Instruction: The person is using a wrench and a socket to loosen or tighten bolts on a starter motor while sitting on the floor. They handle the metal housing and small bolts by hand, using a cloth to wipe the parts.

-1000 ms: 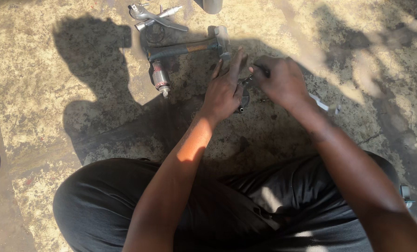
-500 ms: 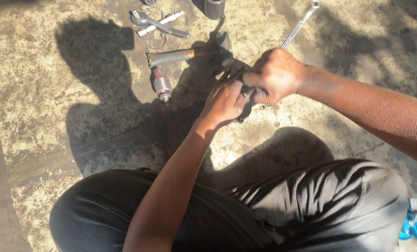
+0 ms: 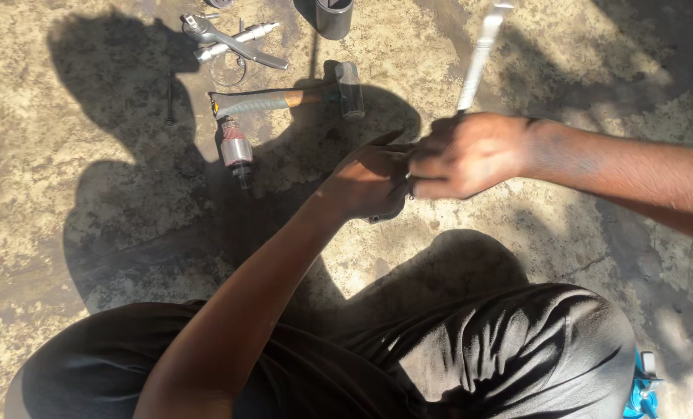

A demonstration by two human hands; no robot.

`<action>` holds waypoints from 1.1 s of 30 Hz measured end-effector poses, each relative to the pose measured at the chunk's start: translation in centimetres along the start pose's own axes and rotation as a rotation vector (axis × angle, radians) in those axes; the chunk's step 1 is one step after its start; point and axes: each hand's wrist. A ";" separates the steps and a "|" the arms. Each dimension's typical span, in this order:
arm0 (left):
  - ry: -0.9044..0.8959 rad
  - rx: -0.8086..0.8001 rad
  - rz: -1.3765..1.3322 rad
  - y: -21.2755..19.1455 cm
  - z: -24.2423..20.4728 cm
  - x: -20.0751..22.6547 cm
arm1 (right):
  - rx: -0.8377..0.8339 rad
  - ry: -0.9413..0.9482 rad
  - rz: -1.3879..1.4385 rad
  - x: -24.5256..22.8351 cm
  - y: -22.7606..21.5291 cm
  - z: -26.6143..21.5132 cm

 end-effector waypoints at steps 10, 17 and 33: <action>-0.489 -0.140 0.014 -0.5 -1.0 1.4 | 0.827 1.483 1.592 -9.5 -5.4 -0.4; -0.440 -0.196 -0.031 -0.3 -0.4 2.6 | 1.038 1.607 2.364 -11.5 -4.0 -0.1; -0.337 -0.090 0.030 0.9 -0.3 1.2 | 1.354 0.958 2.516 -12.5 -4.5 2.2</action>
Point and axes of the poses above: each hand's wrist, its own z-axis towards the middle knuckle, its own y-axis out of the palm, x = y × z, and after that the axes turned 5 degrees about z, right-handed
